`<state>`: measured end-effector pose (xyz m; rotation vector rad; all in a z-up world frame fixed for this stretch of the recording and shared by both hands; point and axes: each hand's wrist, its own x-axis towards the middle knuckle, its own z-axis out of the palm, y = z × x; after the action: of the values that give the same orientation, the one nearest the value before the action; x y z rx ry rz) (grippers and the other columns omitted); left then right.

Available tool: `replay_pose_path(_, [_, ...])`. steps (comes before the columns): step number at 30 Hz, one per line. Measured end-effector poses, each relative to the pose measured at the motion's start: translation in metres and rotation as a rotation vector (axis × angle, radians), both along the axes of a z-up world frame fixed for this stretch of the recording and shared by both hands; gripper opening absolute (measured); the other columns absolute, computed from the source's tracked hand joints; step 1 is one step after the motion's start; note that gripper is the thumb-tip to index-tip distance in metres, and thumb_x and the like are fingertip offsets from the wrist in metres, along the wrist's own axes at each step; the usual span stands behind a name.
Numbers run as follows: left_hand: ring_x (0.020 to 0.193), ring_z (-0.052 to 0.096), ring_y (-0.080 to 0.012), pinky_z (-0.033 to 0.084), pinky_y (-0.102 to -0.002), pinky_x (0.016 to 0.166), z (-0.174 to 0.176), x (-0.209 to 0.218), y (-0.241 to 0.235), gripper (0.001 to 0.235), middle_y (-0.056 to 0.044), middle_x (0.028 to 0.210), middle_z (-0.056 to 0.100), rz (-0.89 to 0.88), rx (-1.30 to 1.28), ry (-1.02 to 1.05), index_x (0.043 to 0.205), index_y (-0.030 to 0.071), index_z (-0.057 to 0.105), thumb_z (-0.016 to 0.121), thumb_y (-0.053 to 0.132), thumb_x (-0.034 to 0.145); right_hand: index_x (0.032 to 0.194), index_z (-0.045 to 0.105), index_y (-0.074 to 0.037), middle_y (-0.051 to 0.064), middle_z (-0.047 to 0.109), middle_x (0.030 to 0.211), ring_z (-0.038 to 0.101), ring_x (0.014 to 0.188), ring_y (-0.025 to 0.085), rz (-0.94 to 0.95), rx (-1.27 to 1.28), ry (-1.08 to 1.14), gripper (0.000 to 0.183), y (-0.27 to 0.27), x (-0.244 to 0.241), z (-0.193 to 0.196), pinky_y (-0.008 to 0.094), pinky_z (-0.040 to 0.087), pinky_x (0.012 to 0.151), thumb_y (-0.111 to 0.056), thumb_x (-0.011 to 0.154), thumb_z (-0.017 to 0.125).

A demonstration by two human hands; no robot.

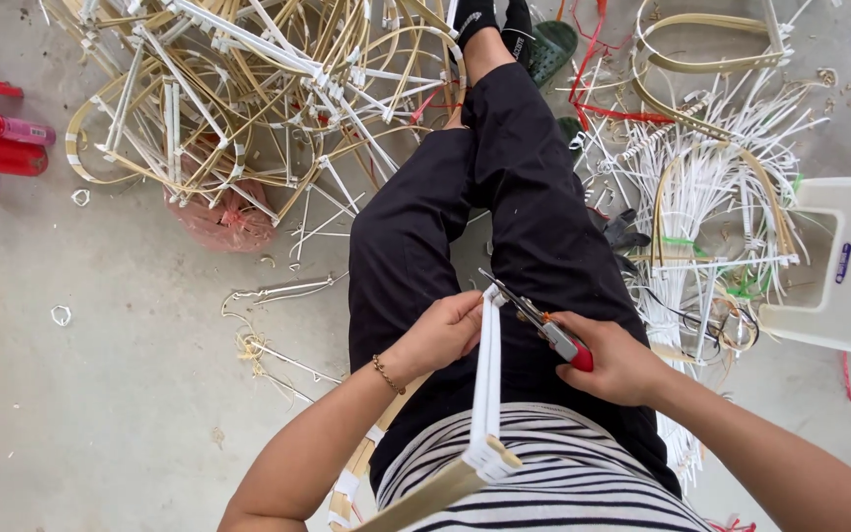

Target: Assembling and trimming white plastic components attached to curved bamboo/wood furniture frames using hand cutters.

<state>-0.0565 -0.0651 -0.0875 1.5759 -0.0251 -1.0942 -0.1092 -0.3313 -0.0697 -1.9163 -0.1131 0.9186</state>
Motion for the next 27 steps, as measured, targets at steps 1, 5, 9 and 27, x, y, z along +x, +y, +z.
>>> replay_pose_path(1, [0.048,0.041,-0.0039,0.037,-0.022,0.044,-0.005,-0.002,0.001,0.027,0.005,0.058,0.048,-0.005,-0.003,-0.005,0.093,0.007,0.062,0.048,0.024,0.109,0.132,0.055,-0.01,0.012,0.075,0.101,0.075,0.095,0.029,-0.005,-0.003,-0.005,0.061,0.0,0.004,0.002,0.037,0.056,0.088,-0.016,0.074,0.072])
replay_pose_path(5, [0.053,0.045,-0.0014,0.038,-0.019,0.048,-0.026,-0.013,0.01,0.021,0.006,0.067,0.053,0.11,-0.236,0.206,0.098,0.007,0.063,0.05,0.021,0.109,0.13,0.06,-0.015,0.014,0.075,0.088,0.073,0.084,0.033,0.049,-0.182,-0.039,0.058,-0.005,-0.001,-0.017,0.04,0.056,0.078,-0.018,0.074,0.074])
replay_pose_path(9, [0.06,0.052,-0.005,0.041,-0.02,0.054,0.017,-0.01,0.018,0.016,0.002,0.074,0.056,0.182,-0.503,0.085,0.105,0.003,0.063,0.062,0.018,0.106,0.113,0.063,-0.009,0.013,0.075,0.09,0.074,0.084,0.03,-0.121,-0.203,-0.151,0.035,-0.011,-0.015,-0.047,0.039,0.057,0.08,-0.022,0.082,0.074])
replay_pose_path(27, [0.136,0.042,-0.0504,0.037,-0.054,0.11,-0.094,0.05,0.064,0.062,-0.029,0.151,0.044,0.166,1.049,-1.136,0.146,0.008,0.053,0.068,0.038,0.094,0.13,0.067,-0.015,0.007,0.073,0.125,0.068,0.114,0.022,-0.479,-0.113,0.082,0.038,-0.104,0.028,-0.073,0.041,0.052,0.098,-0.029,0.095,0.061])
